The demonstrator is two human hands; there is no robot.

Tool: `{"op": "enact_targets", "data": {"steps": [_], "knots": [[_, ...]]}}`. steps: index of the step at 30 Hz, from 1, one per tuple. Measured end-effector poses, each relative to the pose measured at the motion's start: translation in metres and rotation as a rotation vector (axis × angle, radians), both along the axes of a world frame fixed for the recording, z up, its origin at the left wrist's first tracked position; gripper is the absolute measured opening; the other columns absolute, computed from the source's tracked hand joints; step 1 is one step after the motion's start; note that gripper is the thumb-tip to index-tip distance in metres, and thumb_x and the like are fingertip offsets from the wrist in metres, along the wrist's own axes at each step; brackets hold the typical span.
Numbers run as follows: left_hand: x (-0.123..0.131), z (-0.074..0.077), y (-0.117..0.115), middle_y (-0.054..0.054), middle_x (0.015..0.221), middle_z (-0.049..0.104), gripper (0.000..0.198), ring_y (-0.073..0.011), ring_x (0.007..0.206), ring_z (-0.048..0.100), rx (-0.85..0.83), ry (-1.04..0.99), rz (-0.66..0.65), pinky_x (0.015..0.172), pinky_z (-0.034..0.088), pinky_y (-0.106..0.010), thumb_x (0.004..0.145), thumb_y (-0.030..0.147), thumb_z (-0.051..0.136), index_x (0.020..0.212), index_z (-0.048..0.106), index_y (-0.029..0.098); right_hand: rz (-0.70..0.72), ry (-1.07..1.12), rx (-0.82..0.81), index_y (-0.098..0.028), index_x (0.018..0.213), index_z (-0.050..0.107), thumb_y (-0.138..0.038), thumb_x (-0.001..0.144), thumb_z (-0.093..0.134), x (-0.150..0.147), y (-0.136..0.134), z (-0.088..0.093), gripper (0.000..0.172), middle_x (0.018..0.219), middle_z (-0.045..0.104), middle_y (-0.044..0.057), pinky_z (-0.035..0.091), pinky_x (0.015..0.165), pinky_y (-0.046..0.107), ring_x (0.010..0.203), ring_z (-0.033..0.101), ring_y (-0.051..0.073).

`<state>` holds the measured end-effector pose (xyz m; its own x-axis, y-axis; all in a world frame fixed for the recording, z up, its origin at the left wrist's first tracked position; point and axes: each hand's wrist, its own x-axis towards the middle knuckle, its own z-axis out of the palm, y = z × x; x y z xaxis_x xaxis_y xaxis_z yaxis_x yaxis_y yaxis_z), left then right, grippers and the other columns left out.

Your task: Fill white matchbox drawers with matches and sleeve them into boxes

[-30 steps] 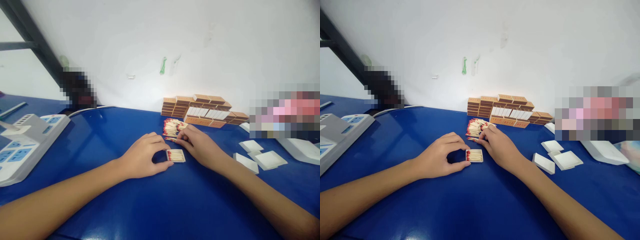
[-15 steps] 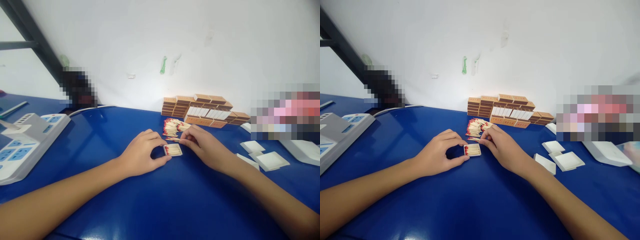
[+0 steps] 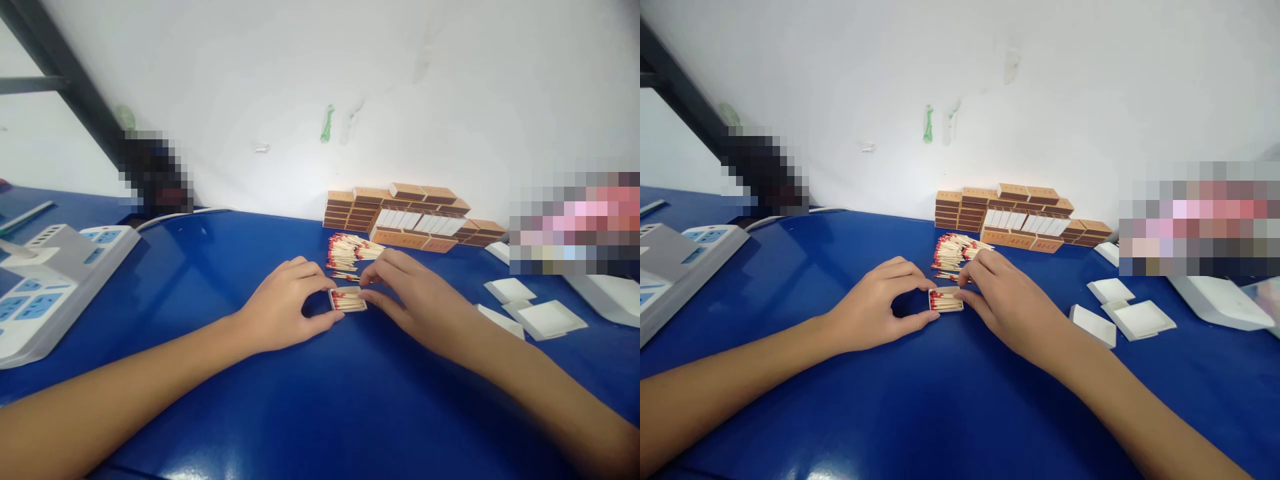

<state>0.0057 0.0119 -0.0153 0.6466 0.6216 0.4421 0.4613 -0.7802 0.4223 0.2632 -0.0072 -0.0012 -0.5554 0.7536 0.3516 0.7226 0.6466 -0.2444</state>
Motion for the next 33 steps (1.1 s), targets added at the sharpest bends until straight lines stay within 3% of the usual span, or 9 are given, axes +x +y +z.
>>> {"op": "enact_targets", "data": {"steps": [7, 16, 27, 33], "knots": [[0.0, -0.001, 0.0, -0.007, 0.103, 0.073, 0.026, -0.024, 0.096, 0.063, -0.001, 0.011, 0.001, 0.09, 0.052, -0.043, 0.093, 0.04, 0.077, 0.108, 0.075, 0.019, 0.018, -0.069, -0.026, -0.021, 0.093, 0.059, -0.021, 0.104, 0.059, 0.004, 0.002, -0.002, 0.011, 0.097, 0.063, 0.007, 0.052, 0.079, 0.036, 0.094, 0.063, 0.024], [0.001, -0.001, -0.001, -0.007, 0.105, 0.073, 0.028, -0.0236, 0.096, 0.063, 0.006, 0.006, -0.018, 0.09, 0.053, -0.042, 0.093, 0.04, 0.076, 0.109, 0.074, 0.018, 0.035, -0.118, 0.097, -0.02, 0.099, 0.062, -0.02, 0.104, 0.057, -0.007, -0.004, -0.003, 0.007, 0.099, 0.064, 0.01, 0.054, 0.078, 0.037, 0.095, 0.065, 0.026], [0.0, 0.002, -0.002, -0.007, 0.104, 0.073, 0.029, -0.0246, 0.101, 0.063, 0.019, -0.006, -0.022, 0.094, 0.052, -0.043, 0.092, 0.04, 0.077, 0.113, 0.075, 0.019, -0.124, 0.08, 0.017, -0.022, 0.103, 0.062, -0.026, 0.104, 0.056, 0.003, 0.009, -0.01, 0.008, 0.102, 0.066, 0.008, 0.052, 0.082, 0.039, 0.095, 0.064, 0.025], [0.001, 0.002, -0.002, -0.008, 0.106, 0.072, 0.03, -0.0245, 0.101, 0.063, 0.014, -0.015, -0.025, 0.095, 0.052, -0.043, 0.092, 0.042, 0.077, 0.112, 0.075, 0.019, -0.09, 0.077, -0.123, -0.022, 0.097, 0.065, -0.026, 0.104, 0.057, 0.01, 0.018, -0.018, 0.011, 0.099, 0.063, 0.008, 0.051, 0.08, 0.037, 0.093, 0.061, 0.024]]}}
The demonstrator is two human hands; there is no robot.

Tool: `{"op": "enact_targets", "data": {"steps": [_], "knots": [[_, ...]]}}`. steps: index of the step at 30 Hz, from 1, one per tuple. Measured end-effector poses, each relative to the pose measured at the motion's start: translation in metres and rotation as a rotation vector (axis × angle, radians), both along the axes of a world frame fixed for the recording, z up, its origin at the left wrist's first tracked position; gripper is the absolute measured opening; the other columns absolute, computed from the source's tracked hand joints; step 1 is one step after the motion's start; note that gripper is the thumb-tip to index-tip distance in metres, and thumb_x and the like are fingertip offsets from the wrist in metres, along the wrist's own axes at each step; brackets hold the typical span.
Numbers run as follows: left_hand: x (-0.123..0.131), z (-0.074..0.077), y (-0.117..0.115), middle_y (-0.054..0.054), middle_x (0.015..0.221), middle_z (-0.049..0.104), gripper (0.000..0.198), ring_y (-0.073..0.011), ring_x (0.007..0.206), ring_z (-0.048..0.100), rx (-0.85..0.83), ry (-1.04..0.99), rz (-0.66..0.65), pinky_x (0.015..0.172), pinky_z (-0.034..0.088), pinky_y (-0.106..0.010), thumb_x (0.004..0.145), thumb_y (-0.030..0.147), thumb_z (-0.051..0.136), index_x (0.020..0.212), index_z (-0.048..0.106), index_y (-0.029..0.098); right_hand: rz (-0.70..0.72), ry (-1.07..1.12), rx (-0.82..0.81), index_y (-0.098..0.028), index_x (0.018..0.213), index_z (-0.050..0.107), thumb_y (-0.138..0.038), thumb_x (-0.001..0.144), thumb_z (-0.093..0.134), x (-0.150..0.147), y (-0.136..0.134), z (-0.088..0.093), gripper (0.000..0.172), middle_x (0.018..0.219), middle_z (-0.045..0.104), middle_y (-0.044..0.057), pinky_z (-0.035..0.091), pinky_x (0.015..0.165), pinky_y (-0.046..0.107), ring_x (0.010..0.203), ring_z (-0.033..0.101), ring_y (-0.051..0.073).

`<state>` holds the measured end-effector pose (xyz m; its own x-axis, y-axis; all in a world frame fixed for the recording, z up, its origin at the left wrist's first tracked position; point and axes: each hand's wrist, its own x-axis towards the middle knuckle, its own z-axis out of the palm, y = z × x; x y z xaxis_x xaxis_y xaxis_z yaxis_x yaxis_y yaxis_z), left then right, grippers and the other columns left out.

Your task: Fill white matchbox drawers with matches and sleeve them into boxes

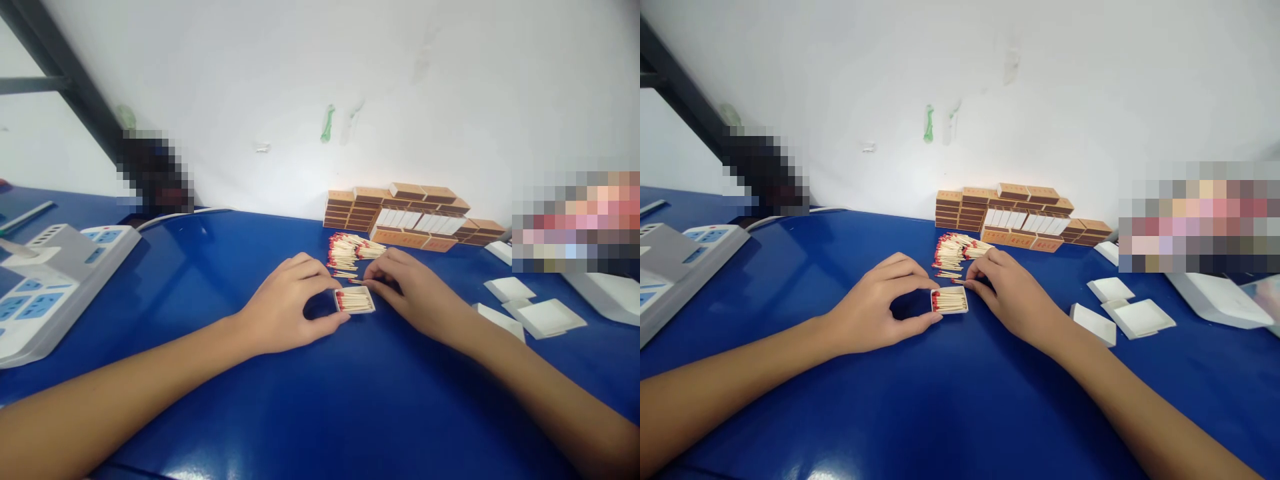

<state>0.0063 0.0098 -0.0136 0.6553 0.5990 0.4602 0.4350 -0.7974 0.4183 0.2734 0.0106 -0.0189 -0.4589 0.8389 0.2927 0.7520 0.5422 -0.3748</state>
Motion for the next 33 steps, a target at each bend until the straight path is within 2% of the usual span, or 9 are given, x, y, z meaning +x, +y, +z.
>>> {"op": "enact_targets", "data": {"steps": [6, 10, 16, 19, 26, 29, 33], "knots": [[-0.001, -0.001, -0.002, -0.008, 0.108, 0.072, 0.029, -0.0255, 0.102, 0.062, -0.031, 0.055, 0.022, 0.094, 0.051, -0.045, 0.092, 0.043, 0.077, 0.11, 0.077, 0.02, -0.026, -0.01, 0.007, -0.022, 0.09, 0.06, -0.028, 0.105, 0.054, 0.003, 0.001, -0.003, 0.017, 0.096, 0.062, 0.008, 0.05, 0.082, 0.04, 0.093, 0.059, 0.026], [-0.001, -0.001, -0.001, -0.008, 0.11, 0.072, 0.03, -0.0258, 0.104, 0.062, -0.031, 0.066, 0.022, 0.094, 0.051, -0.045, 0.093, 0.044, 0.076, 0.112, 0.077, 0.02, -0.022, 0.01, 0.034, -0.022, 0.092, 0.058, -0.029, 0.106, 0.052, 0.002, -0.001, 0.003, 0.017, 0.097, 0.062, 0.008, 0.05, 0.082, 0.041, 0.093, 0.059, 0.025], [-0.001, -0.001, 0.001, -0.008, 0.109, 0.072, 0.028, -0.0262, 0.104, 0.062, -0.027, 0.07, 0.034, 0.094, 0.052, -0.045, 0.092, 0.042, 0.077, 0.11, 0.077, 0.021, 0.074, 0.02, -0.047, -0.023, 0.094, 0.06, -0.025, 0.106, 0.052, -0.016, -0.022, 0.017, 0.015, 0.099, 0.064, 0.008, 0.053, 0.08, 0.038, 0.092, 0.061, 0.023], [-0.001, -0.002, 0.001, -0.008, 0.11, 0.072, 0.027, -0.0263, 0.104, 0.062, -0.02, 0.057, 0.027, 0.094, 0.052, -0.045, 0.092, 0.042, 0.077, 0.109, 0.076, 0.021, 0.118, -0.012, -0.059, -0.022, 0.095, 0.06, -0.023, 0.106, 0.053, -0.022, -0.03, 0.018, 0.013, 0.101, 0.065, 0.008, 0.054, 0.083, 0.04, 0.095, 0.062, 0.024], [0.0, 0.0, 0.0, -0.008, 0.108, 0.072, 0.025, -0.0245, 0.102, 0.063, 0.012, -0.015, 0.011, 0.094, 0.053, -0.043, 0.092, 0.038, 0.078, 0.107, 0.076, 0.019, 0.124, 0.0, -0.053, -0.022, 0.1, 0.062, -0.021, 0.105, 0.055, -0.024, -0.033, 0.019, 0.009, 0.104, 0.064, 0.007, 0.053, 0.086, 0.039, 0.098, 0.062, 0.023], [0.0, 0.0, 0.0, -0.008, 0.107, 0.073, 0.024, -0.0249, 0.102, 0.063, -0.003, 0.01, 0.005, 0.093, 0.053, -0.044, 0.091, 0.038, 0.078, 0.107, 0.076, 0.02, 0.099, 0.022, -0.01, -0.023, 0.1, 0.061, -0.022, 0.105, 0.054, -0.023, -0.03, 0.019, 0.009, 0.102, 0.064, 0.007, 0.053, 0.082, 0.036, 0.093, 0.062, 0.021], [0.0, 0.0, -0.001, -0.008, 0.108, 0.073, 0.026, -0.0249, 0.102, 0.064, 0.005, -0.019, 0.005, 0.094, 0.053, -0.044, 0.091, 0.039, 0.078, 0.108, 0.076, 0.02, -0.019, 0.066, 0.116, -0.023, 0.103, 0.061, -0.025, 0.105, 0.054, -0.015, -0.02, 0.013, 0.008, 0.098, 0.064, 0.007, 0.052, 0.078, 0.037, 0.089, 0.061, 0.022]]}}
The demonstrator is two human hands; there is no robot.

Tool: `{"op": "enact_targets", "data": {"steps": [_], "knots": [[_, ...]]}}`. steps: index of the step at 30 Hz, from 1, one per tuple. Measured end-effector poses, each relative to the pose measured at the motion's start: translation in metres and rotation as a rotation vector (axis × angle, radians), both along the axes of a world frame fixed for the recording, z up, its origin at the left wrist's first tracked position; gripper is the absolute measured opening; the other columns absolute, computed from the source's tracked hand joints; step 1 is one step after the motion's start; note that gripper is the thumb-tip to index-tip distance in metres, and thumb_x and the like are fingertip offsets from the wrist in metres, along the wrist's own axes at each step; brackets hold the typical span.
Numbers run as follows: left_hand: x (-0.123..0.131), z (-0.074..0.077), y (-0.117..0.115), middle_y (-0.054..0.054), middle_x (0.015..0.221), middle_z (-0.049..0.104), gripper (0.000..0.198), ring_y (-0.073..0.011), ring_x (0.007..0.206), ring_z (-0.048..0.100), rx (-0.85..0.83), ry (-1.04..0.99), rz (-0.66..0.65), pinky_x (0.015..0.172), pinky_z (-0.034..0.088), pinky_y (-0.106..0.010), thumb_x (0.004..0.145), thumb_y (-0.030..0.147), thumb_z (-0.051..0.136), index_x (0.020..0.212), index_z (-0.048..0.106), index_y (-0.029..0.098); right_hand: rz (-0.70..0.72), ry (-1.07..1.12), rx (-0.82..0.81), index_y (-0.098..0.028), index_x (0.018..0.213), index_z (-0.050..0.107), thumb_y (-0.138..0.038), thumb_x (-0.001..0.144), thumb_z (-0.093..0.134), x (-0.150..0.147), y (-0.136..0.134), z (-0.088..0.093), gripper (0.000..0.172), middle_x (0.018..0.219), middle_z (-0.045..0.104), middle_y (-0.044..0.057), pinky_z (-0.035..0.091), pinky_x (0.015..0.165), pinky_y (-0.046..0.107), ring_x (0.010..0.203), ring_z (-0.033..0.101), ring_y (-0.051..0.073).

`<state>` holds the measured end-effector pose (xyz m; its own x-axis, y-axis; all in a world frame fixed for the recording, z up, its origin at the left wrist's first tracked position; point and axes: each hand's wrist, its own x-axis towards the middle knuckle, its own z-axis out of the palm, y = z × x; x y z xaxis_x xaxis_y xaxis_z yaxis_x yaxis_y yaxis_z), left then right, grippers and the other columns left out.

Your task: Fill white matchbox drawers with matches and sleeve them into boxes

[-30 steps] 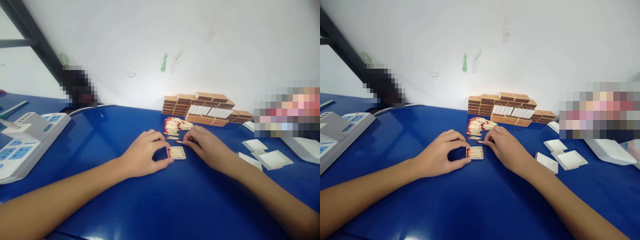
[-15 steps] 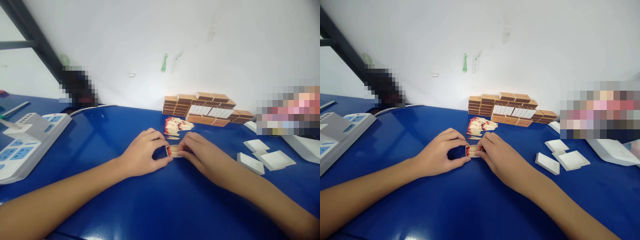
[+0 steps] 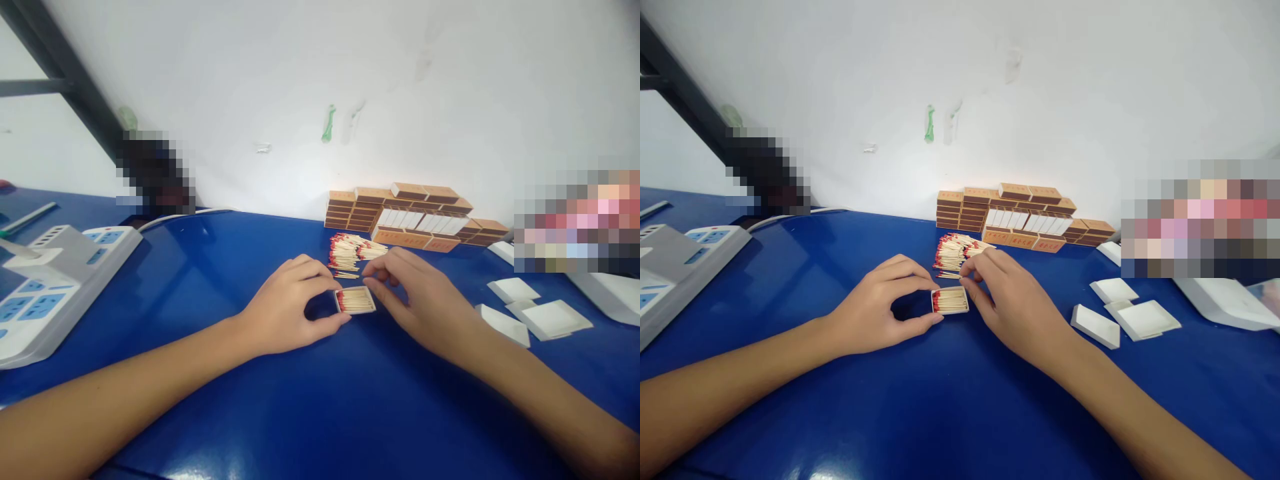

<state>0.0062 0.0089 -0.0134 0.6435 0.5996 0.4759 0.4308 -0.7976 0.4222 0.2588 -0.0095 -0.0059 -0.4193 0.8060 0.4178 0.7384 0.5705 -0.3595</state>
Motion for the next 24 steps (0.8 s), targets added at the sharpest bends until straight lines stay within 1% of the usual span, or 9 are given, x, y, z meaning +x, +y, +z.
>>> {"op": "enact_targets", "data": {"steps": [2, 4, 8, 11, 16, 20, 24], "knots": [[0.0, 0.0, -0.001, -0.008, 0.109, 0.073, 0.026, -0.0252, 0.101, 0.065, -0.002, 0.004, 0.007, 0.094, 0.053, -0.044, 0.092, 0.041, 0.078, 0.109, 0.075, 0.021, -0.042, 0.017, 0.026, -0.023, 0.104, 0.063, -0.026, 0.104, 0.054, 0.005, 0.007, -0.005, 0.009, 0.098, 0.064, 0.008, 0.052, 0.078, 0.038, 0.089, 0.061, 0.023], [0.0, 0.0, -0.001, -0.007, 0.111, 0.073, 0.025, -0.0244, 0.101, 0.065, -0.021, 0.019, 0.001, 0.094, 0.053, -0.044, 0.092, 0.039, 0.077, 0.11, 0.075, 0.021, -0.055, 0.034, 0.008, -0.023, 0.104, 0.066, -0.029, 0.103, 0.057, 0.006, 0.013, -0.009, 0.011, 0.095, 0.063, 0.007, 0.052, 0.076, 0.037, 0.086, 0.061, 0.022], [-0.001, 0.001, 0.001, -0.007, 0.114, 0.072, 0.024, -0.0229, 0.101, 0.065, -0.024, 0.007, 0.013, 0.095, 0.053, -0.042, 0.093, 0.036, 0.075, 0.111, 0.074, 0.019, -0.022, 0.085, -0.051, -0.022, 0.1, 0.071, -0.028, 0.098, 0.067, -0.001, 0.024, -0.014, 0.008, 0.091, 0.063, 0.005, 0.049, 0.071, 0.033, 0.078, 0.058, 0.019], [-0.002, -0.001, 0.002, -0.007, 0.111, 0.072, 0.025, -0.0243, 0.1, 0.064, -0.021, 0.074, 0.018, 0.094, 0.052, -0.044, 0.093, 0.039, 0.075, 0.109, 0.075, 0.02, -0.013, 0.062, -0.099, -0.021, 0.094, 0.07, -0.026, 0.097, 0.067, -0.008, 0.029, -0.015, 0.007, 0.089, 0.062, 0.004, 0.047, 0.072, 0.032, 0.079, 0.057, 0.019], [-0.002, -0.002, 0.003, -0.007, 0.11, 0.073, 0.026, -0.0245, 0.1, 0.064, -0.022, 0.103, 0.016, 0.093, 0.052, -0.045, 0.093, 0.041, 0.075, 0.109, 0.076, 0.019, -0.065, -0.041, -0.189, -0.021, 0.089, 0.064, -0.025, 0.1, 0.062, -0.006, 0.03, -0.012, 0.013, 0.089, 0.063, 0.004, 0.045, 0.07, 0.032, 0.078, 0.059, 0.019], [-0.001, -0.001, 0.002, -0.007, 0.11, 0.073, 0.028, -0.024, 0.099, 0.063, -0.024, 0.108, 0.02, 0.093, 0.051, -0.044, 0.094, 0.041, 0.075, 0.11, 0.076, 0.019, -0.059, -0.084, -0.172, -0.02, 0.091, 0.063, -0.022, 0.102, 0.059, 0.001, 0.027, -0.011, 0.012, 0.093, 0.063, 0.006, 0.046, 0.07, 0.032, 0.079, 0.06, 0.02], [-0.001, -0.001, 0.002, -0.006, 0.11, 0.073, 0.027, -0.0237, 0.099, 0.063, -0.025, 0.105, 0.025, 0.093, 0.05, -0.043, 0.094, 0.042, 0.075, 0.109, 0.076, 0.019, -0.036, -0.036, -0.163, -0.02, 0.092, 0.062, -0.023, 0.103, 0.057, 0.005, 0.022, -0.007, 0.013, 0.096, 0.063, 0.006, 0.048, 0.073, 0.032, 0.082, 0.062, 0.02]]}}
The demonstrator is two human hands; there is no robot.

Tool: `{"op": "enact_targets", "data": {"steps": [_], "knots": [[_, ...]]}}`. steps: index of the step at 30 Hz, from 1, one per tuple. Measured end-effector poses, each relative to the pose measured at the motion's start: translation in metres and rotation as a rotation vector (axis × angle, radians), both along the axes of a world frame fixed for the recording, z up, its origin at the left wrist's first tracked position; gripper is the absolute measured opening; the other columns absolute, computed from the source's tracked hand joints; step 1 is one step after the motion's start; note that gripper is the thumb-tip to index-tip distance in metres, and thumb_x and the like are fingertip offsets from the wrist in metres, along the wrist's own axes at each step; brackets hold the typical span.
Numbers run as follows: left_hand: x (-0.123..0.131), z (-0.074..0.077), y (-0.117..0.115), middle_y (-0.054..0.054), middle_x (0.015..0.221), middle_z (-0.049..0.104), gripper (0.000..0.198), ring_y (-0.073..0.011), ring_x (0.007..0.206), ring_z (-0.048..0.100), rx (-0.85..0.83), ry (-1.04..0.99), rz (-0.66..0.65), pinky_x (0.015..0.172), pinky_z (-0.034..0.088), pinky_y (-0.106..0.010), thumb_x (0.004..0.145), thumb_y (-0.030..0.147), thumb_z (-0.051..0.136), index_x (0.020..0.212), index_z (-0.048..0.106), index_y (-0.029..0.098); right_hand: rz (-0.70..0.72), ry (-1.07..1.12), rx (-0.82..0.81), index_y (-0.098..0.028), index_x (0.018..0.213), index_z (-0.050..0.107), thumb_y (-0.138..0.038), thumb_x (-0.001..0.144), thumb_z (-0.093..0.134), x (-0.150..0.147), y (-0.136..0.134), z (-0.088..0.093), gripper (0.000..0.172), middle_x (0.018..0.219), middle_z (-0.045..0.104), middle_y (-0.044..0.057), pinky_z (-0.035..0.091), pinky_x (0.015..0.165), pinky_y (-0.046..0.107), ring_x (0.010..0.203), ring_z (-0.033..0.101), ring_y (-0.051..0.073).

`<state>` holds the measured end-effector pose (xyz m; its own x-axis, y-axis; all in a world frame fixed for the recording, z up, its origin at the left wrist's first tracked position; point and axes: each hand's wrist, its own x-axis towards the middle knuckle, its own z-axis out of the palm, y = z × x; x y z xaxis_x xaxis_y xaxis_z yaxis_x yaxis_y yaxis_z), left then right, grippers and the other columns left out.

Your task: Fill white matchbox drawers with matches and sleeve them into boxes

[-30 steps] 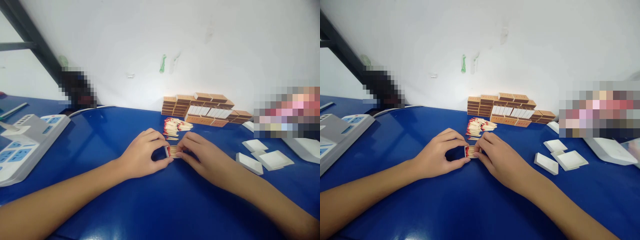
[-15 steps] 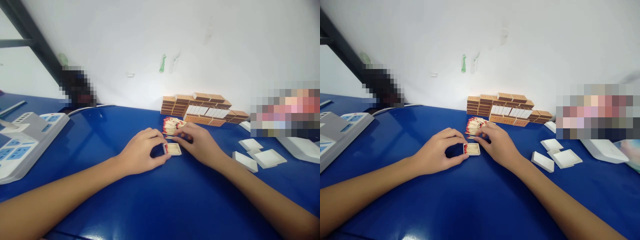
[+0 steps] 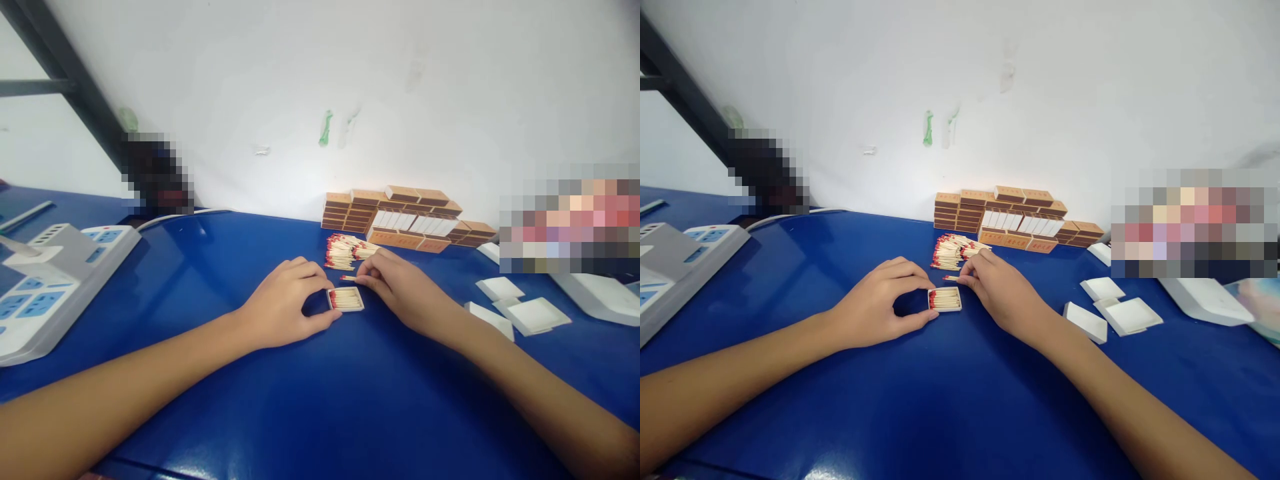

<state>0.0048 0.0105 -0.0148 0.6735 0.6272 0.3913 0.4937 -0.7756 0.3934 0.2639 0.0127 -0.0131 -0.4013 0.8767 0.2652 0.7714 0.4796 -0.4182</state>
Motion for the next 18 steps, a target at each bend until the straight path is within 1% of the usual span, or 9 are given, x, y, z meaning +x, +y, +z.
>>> {"op": "enact_targets", "data": {"steps": [2, 5, 8, 13, 18], "knots": [[0.0, 0.0, 0.0, -0.006, 0.11, 0.073, 0.027, -0.0237, 0.099, 0.064, 0.001, -0.002, 0.006, 0.093, 0.05, -0.043, 0.094, 0.041, 0.075, 0.109, 0.076, 0.019, 0.014, 0.023, 0.019, -0.021, 0.093, 0.061, -0.025, 0.104, 0.057, 0.0, -0.005, 0.004, 0.013, 0.095, 0.063, 0.006, 0.048, 0.074, 0.032, 0.083, 0.061, 0.02], [-0.001, -0.001, 0.001, -0.006, 0.109, 0.073, 0.027, -0.0235, 0.098, 0.064, 0.002, -0.006, 0.007, 0.093, 0.051, -0.043, 0.094, 0.042, 0.075, 0.108, 0.076, 0.02, 0.058, -0.003, 0.03, -0.021, 0.094, 0.061, -0.025, 0.105, 0.057, -0.004, -0.014, 0.008, 0.012, 0.094, 0.062, 0.004, 0.047, 0.07, 0.031, 0.081, 0.061, 0.02], [0.0, -0.001, 0.001, -0.006, 0.108, 0.073, 0.027, -0.0235, 0.098, 0.063, 0.005, -0.005, 0.006, 0.092, 0.051, -0.043, 0.093, 0.041, 0.075, 0.108, 0.076, 0.019, 0.081, -0.077, 0.051, -0.021, 0.095, 0.06, -0.021, 0.104, 0.057, -0.012, -0.022, 0.005, 0.01, 0.096, 0.063, 0.004, 0.048, 0.069, 0.032, 0.081, 0.062, 0.02], [0.001, 0.0, 0.002, -0.006, 0.108, 0.073, 0.024, -0.0234, 0.098, 0.064, 0.016, -0.021, 0.001, 0.091, 0.052, -0.043, 0.093, 0.039, 0.076, 0.106, 0.076, 0.019, 0.081, -0.118, 0.097, -0.02, 0.098, 0.06, -0.019, 0.105, 0.056, -0.018, -0.024, -0.001, 0.008, 0.099, 0.064, 0.005, 0.049, 0.07, 0.033, 0.082, 0.063, 0.02], [0.001, 0.0, 0.002, -0.007, 0.108, 0.073, 0.024, -0.0239, 0.099, 0.064, 0.018, -0.022, -0.002, 0.092, 0.052, -0.043, 0.093, 0.039, 0.076, 0.105, 0.075, 0.019, 0.089, -0.109, 0.135, -0.02, 0.103, 0.06, -0.021, 0.105, 0.057, -0.017, -0.025, 0.003, 0.004, 0.1, 0.064, 0.005, 0.05, 0.069, 0.032, 0.083, 0.064, 0.02]]}}
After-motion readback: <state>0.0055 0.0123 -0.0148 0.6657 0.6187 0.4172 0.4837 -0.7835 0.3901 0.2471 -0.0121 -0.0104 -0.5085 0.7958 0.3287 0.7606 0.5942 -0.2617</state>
